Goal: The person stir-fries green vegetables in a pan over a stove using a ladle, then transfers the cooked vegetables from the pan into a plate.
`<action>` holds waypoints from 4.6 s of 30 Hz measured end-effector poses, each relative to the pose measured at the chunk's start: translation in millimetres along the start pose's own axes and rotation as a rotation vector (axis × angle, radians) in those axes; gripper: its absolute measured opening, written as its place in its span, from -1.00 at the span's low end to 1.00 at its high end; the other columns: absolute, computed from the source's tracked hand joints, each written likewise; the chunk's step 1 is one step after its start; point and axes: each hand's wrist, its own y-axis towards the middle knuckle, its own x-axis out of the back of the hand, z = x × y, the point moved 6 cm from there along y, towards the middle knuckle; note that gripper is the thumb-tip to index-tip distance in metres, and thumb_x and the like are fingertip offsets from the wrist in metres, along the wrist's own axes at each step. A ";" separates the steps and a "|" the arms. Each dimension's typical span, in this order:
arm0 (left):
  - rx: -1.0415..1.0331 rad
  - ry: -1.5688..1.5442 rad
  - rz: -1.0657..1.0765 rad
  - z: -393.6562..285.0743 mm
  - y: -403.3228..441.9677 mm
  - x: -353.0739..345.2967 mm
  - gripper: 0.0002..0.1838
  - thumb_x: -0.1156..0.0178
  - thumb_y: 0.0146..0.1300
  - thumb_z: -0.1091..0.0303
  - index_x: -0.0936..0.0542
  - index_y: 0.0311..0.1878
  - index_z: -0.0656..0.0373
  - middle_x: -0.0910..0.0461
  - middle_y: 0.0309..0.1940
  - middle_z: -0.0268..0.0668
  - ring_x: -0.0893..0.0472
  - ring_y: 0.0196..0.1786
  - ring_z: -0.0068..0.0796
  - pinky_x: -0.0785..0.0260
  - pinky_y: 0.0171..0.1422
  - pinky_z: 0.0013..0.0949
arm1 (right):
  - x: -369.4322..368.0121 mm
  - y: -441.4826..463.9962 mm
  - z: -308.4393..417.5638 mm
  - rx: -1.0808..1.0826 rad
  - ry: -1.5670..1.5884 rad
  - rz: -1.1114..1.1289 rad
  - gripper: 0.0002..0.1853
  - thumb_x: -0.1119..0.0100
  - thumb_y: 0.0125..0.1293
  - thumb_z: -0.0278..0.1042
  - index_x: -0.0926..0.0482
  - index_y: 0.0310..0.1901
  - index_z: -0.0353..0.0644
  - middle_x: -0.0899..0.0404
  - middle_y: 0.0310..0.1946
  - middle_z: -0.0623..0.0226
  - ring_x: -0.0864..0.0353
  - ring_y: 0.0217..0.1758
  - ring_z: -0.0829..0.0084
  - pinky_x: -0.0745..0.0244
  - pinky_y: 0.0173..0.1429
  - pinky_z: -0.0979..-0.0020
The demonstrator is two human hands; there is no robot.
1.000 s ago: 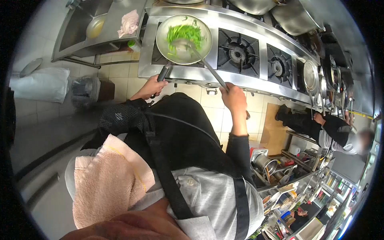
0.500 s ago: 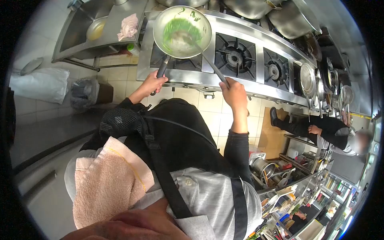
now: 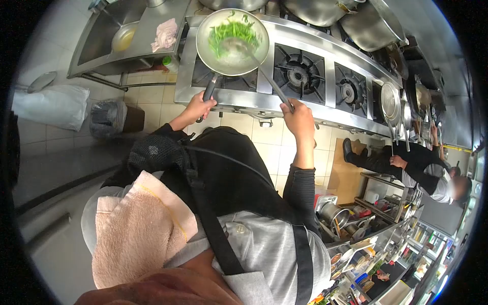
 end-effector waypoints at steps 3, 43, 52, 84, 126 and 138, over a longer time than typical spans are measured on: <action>0.000 0.033 -0.023 44.1 -11.3 4.4 -0.80 -0.28 0.25 0.37 -0.41 -0.27 0.16 -0.36 -0.71 -0.43 -0.36 -0.76 -0.58 -0.23 -0.67 -0.40 | 5.1 -7.2 7.5 0.056 0.068 -0.039 -0.67 -0.35 0.27 -0.21 -0.66 -0.02 -0.21 -0.64 -0.47 0.10 -0.64 -0.38 0.20 -0.48 -0.27 0.24; 0.186 -0.286 -0.013 55.3 -9.4 9.0 -0.70 -0.13 0.49 0.06 -0.46 -0.05 0.12 -0.46 -0.49 -0.43 -0.42 -0.61 -0.59 -0.24 -0.59 -0.43 | -125.6 45.3 0.8 0.190 0.074 0.258 -0.50 -0.24 0.36 -0.29 -0.50 0.30 -0.22 -0.64 -0.04 -0.20 -0.68 0.09 -0.03 -0.53 0.15 0.20; 0.170 -0.065 -0.018 43.9 -17.1 -6.9 -0.68 -0.08 0.50 0.01 -0.39 -0.10 0.10 -0.42 -0.49 -0.48 -0.41 -0.58 -0.65 -0.26 -0.55 -0.46 | -163.8 79.7 7.7 0.181 0.234 0.099 -0.53 -0.14 0.44 -0.19 -0.49 0.28 -0.28 -0.65 -0.06 -0.20 -0.68 0.04 -0.05 -0.54 0.10 0.20; 0.154 -0.069 0.085 37.8 -38.1 11.6 -0.75 -0.34 0.25 0.34 -0.45 -0.18 0.18 -0.40 -0.67 -0.43 -0.40 -0.69 -0.60 -0.28 -0.62 -0.42 | 7.1 9.7 -18.7 0.044 0.019 0.292 -0.62 -0.32 0.31 -0.16 -0.67 0.09 -0.15 -0.70 -0.24 -0.06 -0.74 -0.11 0.05 -0.57 0.01 0.21; 0.291 -0.525 0.012 45.7 -8.5 -8.9 -0.64 -0.08 0.51 0.01 -0.39 0.16 0.01 -0.45 -0.35 -0.39 -0.43 -0.50 -0.57 -0.35 -0.42 -0.41 | -105.9 -46.4 3.7 0.191 0.302 0.102 -0.62 -0.22 0.38 -0.27 -0.61 0.14 -0.29 -0.66 -0.34 -0.15 -0.69 -0.20 -0.14 -0.57 -0.10 0.06; 0.221 -0.374 -0.064 61.0 -12.8 -3.2 -0.48 0.06 0.53 -0.13 -0.52 0.14 0.17 -0.50 -0.49 -0.37 -0.48 -0.59 -0.54 -0.37 -0.53 -0.41 | -121.9 44.6 -2.3 0.226 0.164 0.082 -0.61 -0.07 0.46 -0.18 -0.52 0.23 -0.13 -0.65 -0.26 -0.20 -0.65 -0.11 -0.21 -0.54 -0.05 0.01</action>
